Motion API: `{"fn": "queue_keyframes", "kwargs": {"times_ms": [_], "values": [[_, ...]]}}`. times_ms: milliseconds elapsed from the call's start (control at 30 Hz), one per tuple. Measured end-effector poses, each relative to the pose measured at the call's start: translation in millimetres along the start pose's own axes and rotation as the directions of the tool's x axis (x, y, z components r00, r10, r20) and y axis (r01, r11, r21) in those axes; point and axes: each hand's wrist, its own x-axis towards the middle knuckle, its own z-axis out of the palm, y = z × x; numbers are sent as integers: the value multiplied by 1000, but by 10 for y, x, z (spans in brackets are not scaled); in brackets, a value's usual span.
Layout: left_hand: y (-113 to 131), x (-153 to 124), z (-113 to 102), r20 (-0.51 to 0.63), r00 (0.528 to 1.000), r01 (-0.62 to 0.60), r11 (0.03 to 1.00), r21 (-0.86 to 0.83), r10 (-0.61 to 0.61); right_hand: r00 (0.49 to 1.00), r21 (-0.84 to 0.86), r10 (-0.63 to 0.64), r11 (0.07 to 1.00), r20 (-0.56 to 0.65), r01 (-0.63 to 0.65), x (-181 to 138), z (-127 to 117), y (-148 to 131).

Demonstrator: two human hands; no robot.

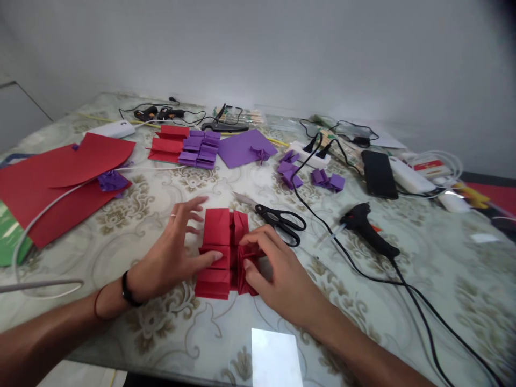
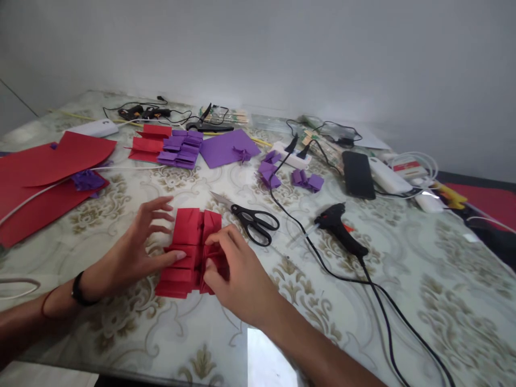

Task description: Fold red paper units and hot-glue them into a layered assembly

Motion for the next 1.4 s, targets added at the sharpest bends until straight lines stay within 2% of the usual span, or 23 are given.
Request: {"fn": "queue_keyframes", "kwargs": {"times_ms": [33,100,167,300,500,700,1067,1267,1400], "values": [[11,2,-18,6,997,-79,990,118,79,1000,11,13,1000,-3,-13,5,-12,10],[47,1,-40,104,975,-214,946,243,194,1000,35,20,999,-11,-19,13,-34,23],[81,-4,-40,179,950,-299,914,275,257,1000,47,-8,999,-10,8,19,-53,28],[123,-1,-25,216,927,-358,896,262,307,994,55,-106,993,27,104,27,-82,35],[194,23,-97,260,924,-353,885,305,279,992,50,-124,991,31,123,37,-138,26],[197,10,-131,253,936,-326,877,354,245,995,-53,-103,993,19,104,39,-148,12],[194,26,-131,266,941,-285,915,286,210,994,-85,-107,990,38,110,37,-136,65],[179,38,-126,277,941,-270,925,268,194,994,-79,-87,994,-70,81,46,-195,56],[222,53,-152,283,942,-253,937,240,181,996,-40,-87,995,13,88,62,-257,43]]}}
